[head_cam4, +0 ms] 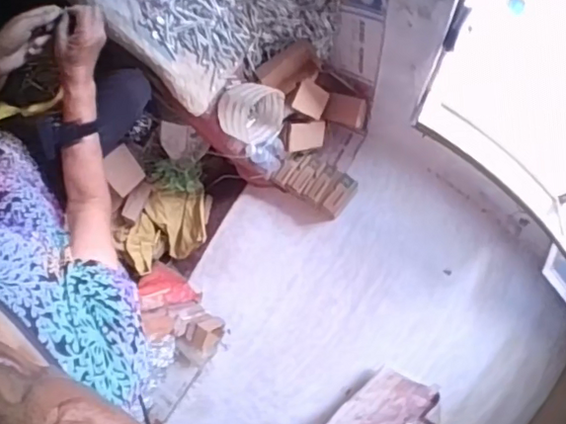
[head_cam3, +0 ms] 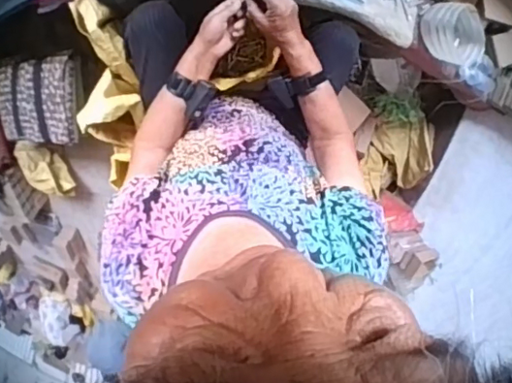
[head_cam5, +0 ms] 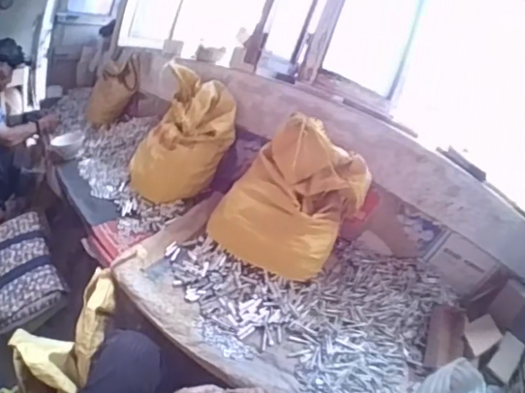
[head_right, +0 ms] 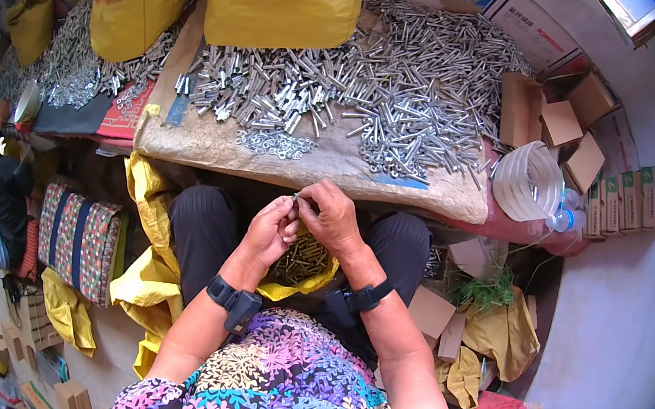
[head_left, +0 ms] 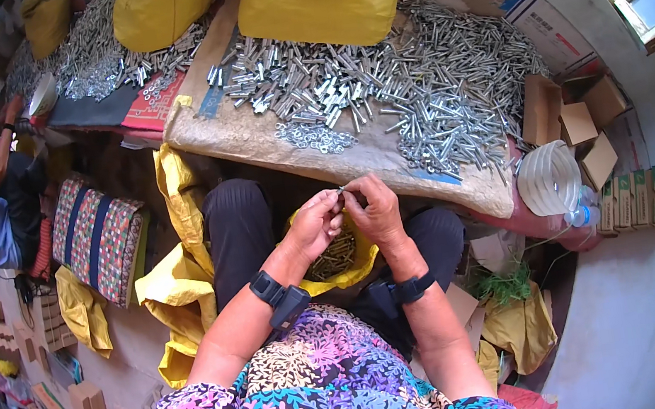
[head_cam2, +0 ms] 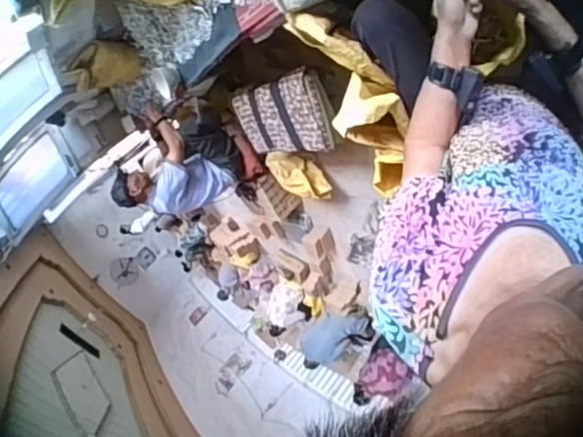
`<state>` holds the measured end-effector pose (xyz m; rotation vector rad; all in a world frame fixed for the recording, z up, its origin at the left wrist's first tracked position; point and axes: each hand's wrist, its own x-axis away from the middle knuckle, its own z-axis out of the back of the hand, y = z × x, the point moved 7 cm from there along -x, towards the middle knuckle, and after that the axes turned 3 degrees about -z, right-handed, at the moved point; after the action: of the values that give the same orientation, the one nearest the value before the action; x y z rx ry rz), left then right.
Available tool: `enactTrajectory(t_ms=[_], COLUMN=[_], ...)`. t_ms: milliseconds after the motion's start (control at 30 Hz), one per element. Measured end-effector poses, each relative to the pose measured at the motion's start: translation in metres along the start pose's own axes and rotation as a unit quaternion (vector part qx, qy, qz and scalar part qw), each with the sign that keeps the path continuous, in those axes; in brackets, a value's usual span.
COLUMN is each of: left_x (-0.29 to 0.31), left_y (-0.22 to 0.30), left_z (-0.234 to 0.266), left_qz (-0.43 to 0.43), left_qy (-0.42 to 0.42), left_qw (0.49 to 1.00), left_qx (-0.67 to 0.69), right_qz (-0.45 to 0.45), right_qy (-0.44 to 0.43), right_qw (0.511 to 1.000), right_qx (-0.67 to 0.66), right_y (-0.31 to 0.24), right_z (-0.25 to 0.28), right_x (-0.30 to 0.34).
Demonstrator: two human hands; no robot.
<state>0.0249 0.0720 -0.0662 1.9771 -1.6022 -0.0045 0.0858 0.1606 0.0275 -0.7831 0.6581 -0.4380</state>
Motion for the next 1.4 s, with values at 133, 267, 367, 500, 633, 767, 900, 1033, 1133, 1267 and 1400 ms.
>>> enactTrajectory(t_ms=[133, 267, 367, 500, 633, 767, 900, 1033, 1133, 1267, 1400], left_x=[-0.005, -0.009, -0.011, -0.011, -0.008, -0.004, 0.0, 0.003, 0.005, 0.007, 0.007], left_y=[0.01, 0.017, 0.019, 0.02, 0.019, 0.017, 0.013, 0.01, 0.007, 0.002, -0.003], left_z=[0.001, 0.0, 0.0, 0.003, 0.003, 0.0, -0.003, -0.005, -0.006, -0.008, -0.01], left_qz=[-0.008, -0.004, -0.004, -0.009, -0.01, -0.013, -0.013, -0.017, -0.017, -0.017, -0.013], left_qy=[-0.002, -0.012, -0.019, -0.019, -0.013, -0.017, -0.011, -0.011, 0.005, 0.015, 0.011], left_qw=[1.0, 0.998, 0.998, 0.998, 0.999, 0.999, 1.0, 1.0, 1.0, 1.0, 1.0], left_qx=[0.026, 0.056, 0.059, 0.055, 0.045, 0.04, 0.026, 0.018, 0.012, -0.005, -0.023], right_qz=[0.011, 0.052, 0.014, -0.01, -0.012, -0.001, 0.017, -0.04, -0.069, -0.1, -0.16], right_qy=[0.022, 0.069, 0.05, 0.047, 0.039, 0.025, 0.048, 0.046, 0.033, 0.031, 0.008], right_qw=[0.998, 0.979, 0.965, 0.965, 0.972, 0.973, 0.982, 0.998, 0.995, 0.988, 0.966], right_qx=[0.063, 0.182, 0.255, 0.257, 0.23, 0.231, 0.183, 0.008, -0.057, -0.118, -0.203], right_y=[0.011, 0.026, 0.038, 0.042, 0.046, 0.046, 0.038, 0.025, 0.02, 0.026, 0.04], right_z=[0.009, 0.011, 0.002, -0.001, 0.001, 0.005, 0.014, 0.018, 0.015, 0.007, -0.006], right_x=[-0.025, -0.055, -0.063, -0.064, -0.063, -0.057, -0.047, -0.03, -0.015, 0.003, 0.016])
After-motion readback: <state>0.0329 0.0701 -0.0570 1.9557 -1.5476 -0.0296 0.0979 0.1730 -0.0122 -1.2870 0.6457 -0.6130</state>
